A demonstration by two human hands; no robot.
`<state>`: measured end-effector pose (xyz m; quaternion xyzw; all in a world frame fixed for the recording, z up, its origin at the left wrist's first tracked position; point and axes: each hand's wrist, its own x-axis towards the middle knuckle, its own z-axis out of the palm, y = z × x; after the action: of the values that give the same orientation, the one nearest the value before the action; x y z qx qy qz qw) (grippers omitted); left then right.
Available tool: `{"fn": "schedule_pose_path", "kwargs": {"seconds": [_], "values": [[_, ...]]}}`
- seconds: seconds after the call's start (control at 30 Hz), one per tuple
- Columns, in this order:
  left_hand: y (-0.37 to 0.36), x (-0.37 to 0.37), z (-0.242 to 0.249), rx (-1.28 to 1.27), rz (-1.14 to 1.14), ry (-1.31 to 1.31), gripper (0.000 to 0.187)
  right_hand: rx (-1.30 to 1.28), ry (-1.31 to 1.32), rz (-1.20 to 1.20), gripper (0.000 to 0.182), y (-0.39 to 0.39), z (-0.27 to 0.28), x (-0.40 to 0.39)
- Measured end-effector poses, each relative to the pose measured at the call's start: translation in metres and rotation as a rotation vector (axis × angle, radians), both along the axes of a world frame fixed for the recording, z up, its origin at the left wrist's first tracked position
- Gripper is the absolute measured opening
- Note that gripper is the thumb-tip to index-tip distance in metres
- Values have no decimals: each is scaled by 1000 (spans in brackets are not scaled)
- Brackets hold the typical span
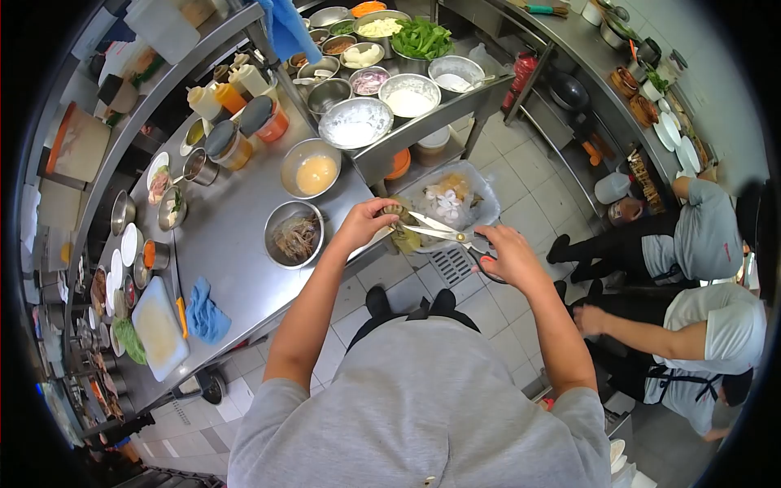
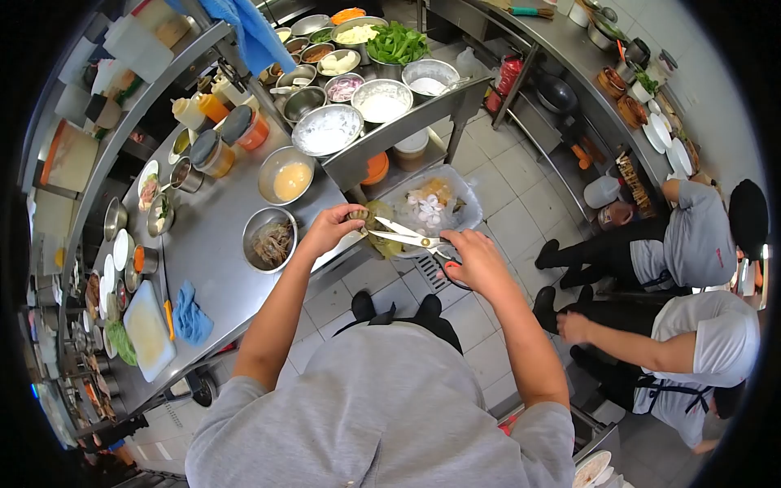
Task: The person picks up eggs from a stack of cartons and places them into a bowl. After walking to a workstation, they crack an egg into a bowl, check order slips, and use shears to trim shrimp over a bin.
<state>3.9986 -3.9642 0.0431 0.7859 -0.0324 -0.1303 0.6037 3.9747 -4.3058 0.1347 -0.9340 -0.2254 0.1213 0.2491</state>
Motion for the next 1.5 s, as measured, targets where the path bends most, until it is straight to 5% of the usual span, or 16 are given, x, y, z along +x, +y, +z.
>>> {"fn": "schedule_pose_path", "kwargs": {"seconds": [0.63, 0.83, 1.03, 1.5], "values": [[14, -1, 14, -82, -60, 0, 26, -11, 129, 66, 63, 11, 17, 10], [12, -5, 27, 62, -143, -80, 28, 99, 431, 191, 61, 10, 23, 26], [19, -8, 61, 66, -276, -126, 30, 289, 1177, 208, 55, -10, 12, 47], [21, -11, 98, 71, -424, -214, 32, 412, 1286, 327, 46, 16, 25, 37]]}}
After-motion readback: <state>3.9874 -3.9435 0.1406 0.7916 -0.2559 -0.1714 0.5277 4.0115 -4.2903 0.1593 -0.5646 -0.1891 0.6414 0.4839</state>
